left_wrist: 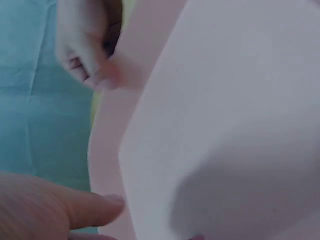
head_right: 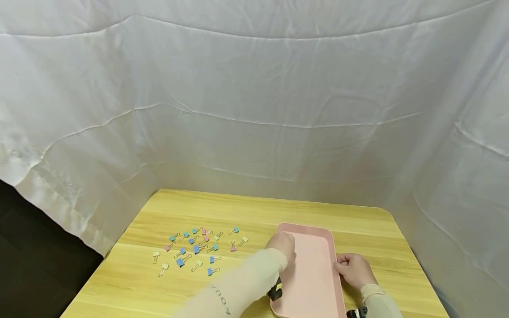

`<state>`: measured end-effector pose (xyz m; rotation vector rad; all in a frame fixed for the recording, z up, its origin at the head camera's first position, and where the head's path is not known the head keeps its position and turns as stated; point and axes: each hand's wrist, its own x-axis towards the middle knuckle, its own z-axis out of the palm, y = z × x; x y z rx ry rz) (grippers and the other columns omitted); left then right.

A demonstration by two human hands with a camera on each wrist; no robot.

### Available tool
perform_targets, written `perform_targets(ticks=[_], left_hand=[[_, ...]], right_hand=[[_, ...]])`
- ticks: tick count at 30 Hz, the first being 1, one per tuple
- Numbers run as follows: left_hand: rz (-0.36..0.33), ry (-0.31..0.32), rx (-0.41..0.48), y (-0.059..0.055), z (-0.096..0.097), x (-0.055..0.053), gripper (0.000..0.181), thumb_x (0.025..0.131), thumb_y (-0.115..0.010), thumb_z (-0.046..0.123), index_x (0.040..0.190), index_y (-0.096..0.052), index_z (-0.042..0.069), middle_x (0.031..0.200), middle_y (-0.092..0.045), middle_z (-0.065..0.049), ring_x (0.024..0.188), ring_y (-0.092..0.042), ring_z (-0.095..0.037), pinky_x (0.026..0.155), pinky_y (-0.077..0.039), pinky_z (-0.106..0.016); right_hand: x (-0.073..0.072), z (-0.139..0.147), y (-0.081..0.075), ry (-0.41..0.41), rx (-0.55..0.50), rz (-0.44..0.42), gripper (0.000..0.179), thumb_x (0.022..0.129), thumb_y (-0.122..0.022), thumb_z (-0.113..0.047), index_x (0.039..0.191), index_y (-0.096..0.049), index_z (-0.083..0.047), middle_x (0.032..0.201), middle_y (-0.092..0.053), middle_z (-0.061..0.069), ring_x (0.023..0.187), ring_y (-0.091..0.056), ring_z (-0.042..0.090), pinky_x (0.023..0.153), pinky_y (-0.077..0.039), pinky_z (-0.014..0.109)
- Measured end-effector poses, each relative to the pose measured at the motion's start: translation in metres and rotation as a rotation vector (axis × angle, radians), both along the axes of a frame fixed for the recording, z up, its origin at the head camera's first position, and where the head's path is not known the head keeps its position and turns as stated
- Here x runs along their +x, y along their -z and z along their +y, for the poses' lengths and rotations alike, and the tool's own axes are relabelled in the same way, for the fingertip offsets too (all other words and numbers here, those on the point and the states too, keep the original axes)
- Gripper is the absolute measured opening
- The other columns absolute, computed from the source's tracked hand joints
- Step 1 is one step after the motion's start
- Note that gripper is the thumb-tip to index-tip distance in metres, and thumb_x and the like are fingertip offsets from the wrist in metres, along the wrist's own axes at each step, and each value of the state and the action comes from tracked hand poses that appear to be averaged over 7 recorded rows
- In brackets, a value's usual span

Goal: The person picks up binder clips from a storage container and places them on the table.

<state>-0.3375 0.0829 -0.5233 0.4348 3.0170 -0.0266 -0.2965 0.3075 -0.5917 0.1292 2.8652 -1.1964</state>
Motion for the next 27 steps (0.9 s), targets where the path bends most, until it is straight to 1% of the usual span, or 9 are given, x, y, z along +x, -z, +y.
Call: perform_targets(ticks=[2, 7, 10, 12, 17, 19, 21, 24, 27], left_hand=[[-0.001, -0.012, -0.01, 0.005, 0.005, 0.002, 0.016, 0.077, -0.079, 0.029, 0.079, -0.067, 0.018, 0.072, -0.065, 0.004, 0.062, -0.06, -0.008, 0.051, -0.05, -0.022], [-0.052, -0.051, -0.035, 0.018, 0.009, 0.009, 0.005, 0.08, -0.076, 0.022, 0.079, -0.071, 0.02, 0.074, -0.066, 0.003, 0.064, -0.063, -0.01, 0.053, -0.053, -0.025], [-0.044, -0.048, -0.053, 0.023, 0.01, 0.013, 0.004, 0.081, -0.075, 0.023, 0.08, -0.072, 0.022, 0.074, -0.067, 0.003, 0.065, -0.064, -0.011, 0.054, -0.053, -0.025], [-0.031, -0.025, -0.061, 0.025, 0.011, 0.015, 0.006, 0.08, -0.077, 0.023, 0.078, -0.071, 0.022, 0.074, -0.067, 0.003, 0.065, -0.064, -0.011, 0.053, -0.053, -0.024], [-0.04, 0.015, -0.016, 0.028, 0.017, 0.019, 0.014, 0.075, -0.082, 0.019, 0.074, -0.069, 0.021, 0.073, -0.066, 0.004, 0.064, -0.063, -0.01, 0.053, -0.051, -0.022], [-0.023, 0.016, -0.006, 0.032, 0.019, 0.019, 0.015, 0.073, -0.083, 0.019, 0.073, -0.068, 0.02, 0.072, -0.065, 0.003, 0.063, -0.062, -0.01, 0.054, -0.051, -0.022], [0.002, 0.0, -0.009, 0.034, 0.019, 0.018, 0.017, 0.07, -0.085, 0.021, 0.073, -0.068, 0.019, 0.072, -0.065, 0.003, 0.064, -0.062, -0.01, 0.055, -0.051, -0.022], [0.029, -0.044, -0.03, 0.036, 0.017, 0.018, 0.02, 0.068, -0.086, 0.027, 0.075, -0.069, 0.019, 0.071, -0.065, 0.002, 0.065, -0.063, -0.011, 0.056, -0.052, -0.022], [0.02, -0.078, -0.055, 0.036, 0.017, 0.019, 0.02, 0.069, -0.084, 0.031, 0.076, -0.07, 0.019, 0.071, -0.065, 0.003, 0.065, -0.063, -0.011, 0.055, -0.052, -0.023]], right_hand=[[-0.001, 0.0, 0.001, -0.001, 0.001, 0.004, 0.021, 0.082, -0.07, -0.014, 0.093, -0.067, 0.004, 0.077, -0.066, 0.002, 0.067, -0.059, 0.013, 0.06, -0.049, 0.024], [-0.001, -0.001, 0.003, -0.005, -0.011, 0.0, 0.021, 0.082, -0.07, -0.014, 0.094, -0.067, 0.004, 0.077, -0.066, 0.002, 0.066, -0.059, 0.013, 0.06, -0.05, 0.024], [-0.001, -0.001, 0.004, -0.008, -0.017, -0.002, 0.022, 0.082, -0.07, -0.014, 0.094, -0.067, 0.004, 0.077, -0.066, 0.002, 0.065, -0.059, 0.013, 0.06, -0.05, 0.024], [-0.001, -0.001, 0.003, -0.006, -0.015, -0.001, 0.022, 0.082, -0.07, -0.015, 0.094, -0.067, 0.004, 0.077, -0.066, 0.001, 0.065, -0.06, 0.013, 0.06, -0.05, 0.024], [-0.001, 0.0, 0.004, -0.001, -0.012, -0.004, 0.022, 0.082, -0.071, -0.015, 0.093, -0.067, 0.003, 0.076, -0.066, 0.001, 0.066, -0.059, 0.013, 0.06, -0.049, 0.024], [-0.001, 0.0, 0.004, -0.002, -0.015, -0.003, 0.021, 0.082, -0.071, -0.015, 0.093, -0.067, 0.003, 0.076, -0.066, 0.001, 0.065, -0.059, 0.013, 0.06, -0.049, 0.024], [-0.001, 0.0, 0.004, -0.002, -0.016, 0.0, 0.021, 0.082, -0.071, -0.015, 0.093, -0.067, 0.003, 0.075, -0.066, 0.001, 0.065, -0.059, 0.013, 0.06, -0.049, 0.024], [0.0, 0.0, 0.004, -0.004, -0.019, 0.001, 0.021, 0.082, -0.07, -0.014, 0.093, -0.067, 0.003, 0.075, -0.065, 0.001, 0.065, -0.059, 0.013, 0.059, -0.049, 0.024], [0.0, 0.001, 0.004, -0.003, -0.016, -0.003, 0.021, 0.082, -0.07, -0.015, 0.093, -0.067, 0.003, 0.075, -0.065, 0.001, 0.066, -0.059, 0.013, 0.059, -0.049, 0.024]])
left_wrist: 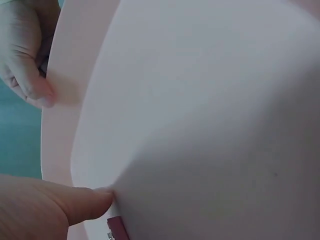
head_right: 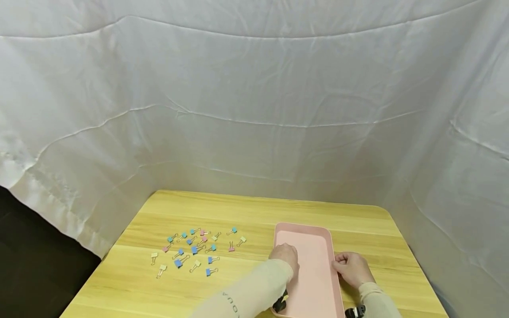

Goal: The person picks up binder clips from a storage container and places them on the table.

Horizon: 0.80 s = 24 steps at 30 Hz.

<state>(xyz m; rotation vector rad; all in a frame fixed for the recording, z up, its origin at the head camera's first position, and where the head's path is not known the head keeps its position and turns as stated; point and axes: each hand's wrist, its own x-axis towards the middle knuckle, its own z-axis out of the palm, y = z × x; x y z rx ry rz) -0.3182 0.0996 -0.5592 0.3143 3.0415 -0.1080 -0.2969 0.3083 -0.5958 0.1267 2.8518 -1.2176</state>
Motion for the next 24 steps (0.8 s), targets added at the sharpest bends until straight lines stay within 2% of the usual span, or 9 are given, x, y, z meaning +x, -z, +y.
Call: perform_targets(ticks=[5, 10, 13, 17, 19, 22, 24], left_hand=[[-0.002, 0.006, 0.014, 0.002, 0.001, 0.0, 0.017, 0.072, -0.083, 0.029, 0.077, -0.07, 0.019, 0.071, -0.065, 0.002, 0.062, -0.063, -0.011, 0.053, -0.052, -0.023], [-0.028, 0.015, 0.14, 0.004, -0.001, -0.002, 0.016, 0.071, -0.084, 0.018, 0.073, -0.068, 0.016, 0.069, -0.065, 0.001, 0.06, -0.063, -0.012, 0.051, -0.051, -0.022], [-0.037, 0.033, 0.21, 0.003, -0.004, -0.004, 0.017, 0.077, -0.081, 0.022, 0.07, -0.066, 0.017, 0.068, -0.064, 0.003, 0.063, -0.063, -0.011, 0.054, -0.051, -0.022], [-0.025, 0.049, 0.316, -0.009, -0.016, -0.007, 0.025, 0.083, -0.076, 0.035, 0.068, -0.065, 0.018, 0.064, -0.061, 0.007, 0.061, -0.059, -0.007, 0.058, -0.049, -0.02], [-0.002, 0.066, 0.36, -0.018, -0.026, -0.009, 0.026, 0.081, -0.077, 0.037, 0.066, -0.067, 0.018, 0.061, -0.061, 0.009, 0.059, -0.056, -0.005, 0.058, -0.048, -0.019], [0.03, 0.102, 0.402, -0.032, -0.049, -0.012, 0.024, 0.082, -0.076, 0.037, 0.069, -0.07, 0.018, 0.062, -0.062, 0.01, 0.058, -0.055, -0.005, 0.057, -0.047, -0.018], [0.026, 0.116, 0.442, -0.039, -0.068, -0.013, 0.023, 0.084, -0.074, 0.035, 0.069, -0.07, 0.017, 0.063, -0.063, 0.01, 0.058, -0.056, -0.005, 0.057, -0.047, -0.018]], right_hand=[[-0.001, 0.0, 0.0, 0.001, 0.014, -0.003, 0.021, 0.083, -0.071, -0.016, 0.093, -0.068, 0.002, 0.076, -0.066, 0.0, 0.067, -0.058, 0.013, 0.06, -0.049, 0.024], [-0.001, -0.001, 0.0, 0.001, 0.02, 0.001, 0.02, 0.083, -0.071, -0.016, 0.092, -0.068, 0.002, 0.076, -0.066, 0.001, 0.068, -0.058, 0.013, 0.06, -0.048, 0.024], [0.0, -0.002, 0.0, 0.002, 0.009, 0.003, 0.02, 0.082, -0.07, -0.015, 0.092, -0.068, 0.003, 0.075, -0.065, 0.001, 0.066, -0.058, 0.013, 0.059, -0.049, 0.024], [0.001, -0.003, 0.0, 0.0, 0.0, 0.004, 0.019, 0.082, -0.07, -0.014, 0.091, -0.067, 0.003, 0.075, -0.065, 0.001, 0.065, -0.059, 0.013, 0.058, -0.049, 0.023], [0.001, -0.003, 0.0, 0.001, 0.003, 0.001, 0.02, 0.082, -0.07, -0.014, 0.092, -0.067, 0.003, 0.075, -0.065, 0.001, 0.065, -0.058, 0.013, 0.059, -0.049, 0.024], [0.0, -0.001, -0.001, -0.001, 0.01, -0.007, 0.022, 0.084, -0.071, -0.016, 0.094, -0.067, 0.003, 0.077, -0.066, 0.002, 0.066, -0.059, 0.013, 0.06, -0.049, 0.025], [0.001, 0.001, -0.001, -0.003, 0.018, -0.006, 0.023, 0.085, -0.071, -0.017, 0.095, -0.067, 0.003, 0.079, -0.066, 0.002, 0.068, -0.059, 0.013, 0.062, -0.049, 0.026]])
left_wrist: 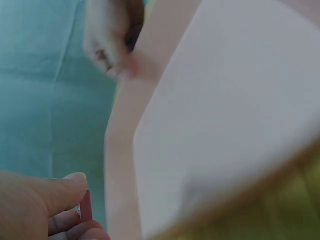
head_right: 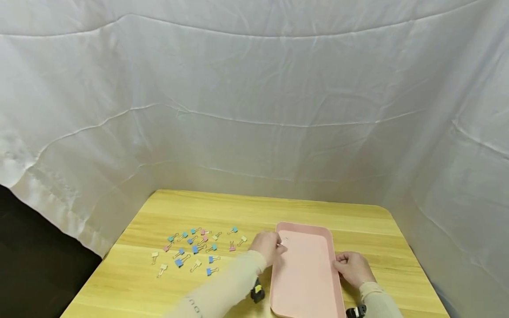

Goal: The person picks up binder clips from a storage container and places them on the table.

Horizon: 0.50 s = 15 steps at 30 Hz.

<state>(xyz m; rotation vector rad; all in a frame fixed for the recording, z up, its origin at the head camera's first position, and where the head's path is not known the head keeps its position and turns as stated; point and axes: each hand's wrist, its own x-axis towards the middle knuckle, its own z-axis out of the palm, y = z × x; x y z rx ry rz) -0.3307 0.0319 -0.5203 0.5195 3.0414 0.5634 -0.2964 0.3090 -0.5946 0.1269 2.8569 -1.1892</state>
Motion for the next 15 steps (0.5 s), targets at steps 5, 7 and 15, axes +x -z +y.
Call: perform_targets(ticks=[5, 7, 15], left_hand=[[-0.046, -0.013, 0.057, 0.001, -0.057, 0.005, 0.026, 0.085, -0.074, 0.028, 0.064, -0.064, 0.016, 0.062, -0.061, 0.008, 0.056, -0.053, -0.006, 0.054, -0.047, -0.021], [-0.052, -0.021, 0.022, 0.008, -0.079, 0.009, 0.027, 0.085, -0.074, 0.026, 0.062, -0.063, 0.016, 0.061, -0.06, 0.007, 0.053, -0.052, -0.007, 0.052, -0.046, -0.022], [-0.04, -0.043, -0.035, 0.03, -0.128, 0.02, 0.022, 0.08, -0.079, 0.023, 0.066, -0.065, 0.013, 0.062, -0.058, 0.006, 0.053, -0.053, -0.006, 0.051, -0.047, -0.021]], right_hand=[[-0.001, 0.002, 0.0, -0.007, 0.023, 0.003, 0.022, 0.084, -0.07, -0.018, 0.094, -0.067, 0.001, 0.08, -0.066, 0.002, 0.069, -0.058, 0.013, 0.064, -0.049, 0.027], [-0.001, 0.003, 0.001, -0.011, 0.03, 0.003, 0.021, 0.083, -0.07, -0.018, 0.094, -0.067, 0.001, 0.079, -0.066, 0.002, 0.07, -0.058, 0.013, 0.064, -0.049, 0.027], [-0.002, 0.001, 0.001, -0.017, 0.045, 0.015, 0.019, 0.083, -0.07, -0.018, 0.091, -0.068, -0.001, 0.078, -0.065, 0.001, 0.07, -0.057, 0.014, 0.063, -0.048, 0.027]])
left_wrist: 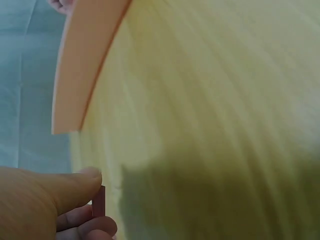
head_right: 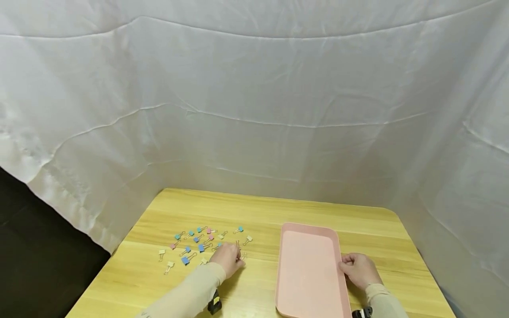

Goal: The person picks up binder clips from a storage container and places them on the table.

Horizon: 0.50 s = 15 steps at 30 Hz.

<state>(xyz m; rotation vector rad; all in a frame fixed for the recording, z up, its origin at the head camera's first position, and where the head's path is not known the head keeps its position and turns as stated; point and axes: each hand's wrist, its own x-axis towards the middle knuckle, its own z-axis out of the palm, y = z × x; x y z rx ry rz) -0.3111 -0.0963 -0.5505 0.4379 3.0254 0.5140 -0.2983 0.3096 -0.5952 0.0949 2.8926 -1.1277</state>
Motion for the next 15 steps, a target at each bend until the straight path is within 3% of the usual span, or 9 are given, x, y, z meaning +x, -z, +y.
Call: perform_targets(ticks=[6, 8, 11, 13, 15], left_hand=[[0.017, 0.016, -0.01, 0.009, -0.005, -0.001, 0.027, 0.08, -0.079, 0.025, 0.062, -0.062, 0.015, 0.066, -0.061, 0.006, 0.052, -0.054, -0.006, 0.051, -0.047, -0.02], [0.026, 0.015, 0.005, 0.008, -0.009, 0.0, 0.023, 0.081, -0.078, 0.027, 0.067, -0.066, 0.012, 0.075, -0.068, 0.003, 0.058, -0.06, -0.01, 0.054, -0.05, -0.023], [0.035, 0.002, 0.046, -0.001, -0.022, 0.003, 0.025, 0.082, -0.075, 0.031, 0.085, -0.072, 0.006, 0.087, -0.071, -0.004, 0.072, -0.065, -0.018, 0.061, -0.054, -0.029], [0.087, -0.003, 0.057, -0.009, -0.037, 0.006, 0.033, 0.083, -0.074, 0.034, 0.099, -0.072, 0.006, 0.096, -0.071, -0.007, 0.08, -0.067, -0.02, 0.067, -0.056, -0.031], [0.14, -0.014, 0.068, -0.02, -0.054, 0.009, 0.038, 0.084, -0.073, 0.037, 0.105, -0.07, 0.005, 0.098, -0.07, -0.009, 0.081, -0.067, -0.02, 0.069, -0.056, -0.033]], right_hand=[[-0.001, 0.0, 0.0, 0.003, -0.004, 0.004, 0.021, 0.083, -0.07, -0.018, 0.093, -0.068, 0.001, 0.078, -0.066, 0.001, 0.068, -0.058, 0.013, 0.062, -0.048, 0.026], [-0.002, -0.001, 0.0, -0.001, -0.026, -0.007, 0.022, 0.085, -0.069, -0.019, 0.094, -0.068, 0.001, 0.076, -0.065, 0.001, 0.066, -0.058, 0.013, 0.06, -0.048, 0.025], [-0.001, -0.002, -0.002, -0.004, -0.088, -0.037, 0.028, 0.091, -0.066, -0.025, 0.098, -0.068, 0.002, 0.073, -0.064, 0.001, 0.064, -0.058, 0.014, 0.057, -0.049, 0.026], [0.0, -0.003, -0.007, -0.009, -0.119, -0.038, 0.033, 0.093, -0.064, -0.031, 0.103, -0.067, 0.001, 0.074, -0.064, 0.002, 0.065, -0.059, 0.014, 0.057, -0.05, 0.026], [0.002, -0.001, -0.014, -0.019, -0.094, 0.016, 0.04, 0.095, -0.061, -0.036, 0.109, -0.066, 0.0, 0.079, -0.064, 0.002, 0.069, -0.059, 0.014, 0.059, -0.05, 0.026]])
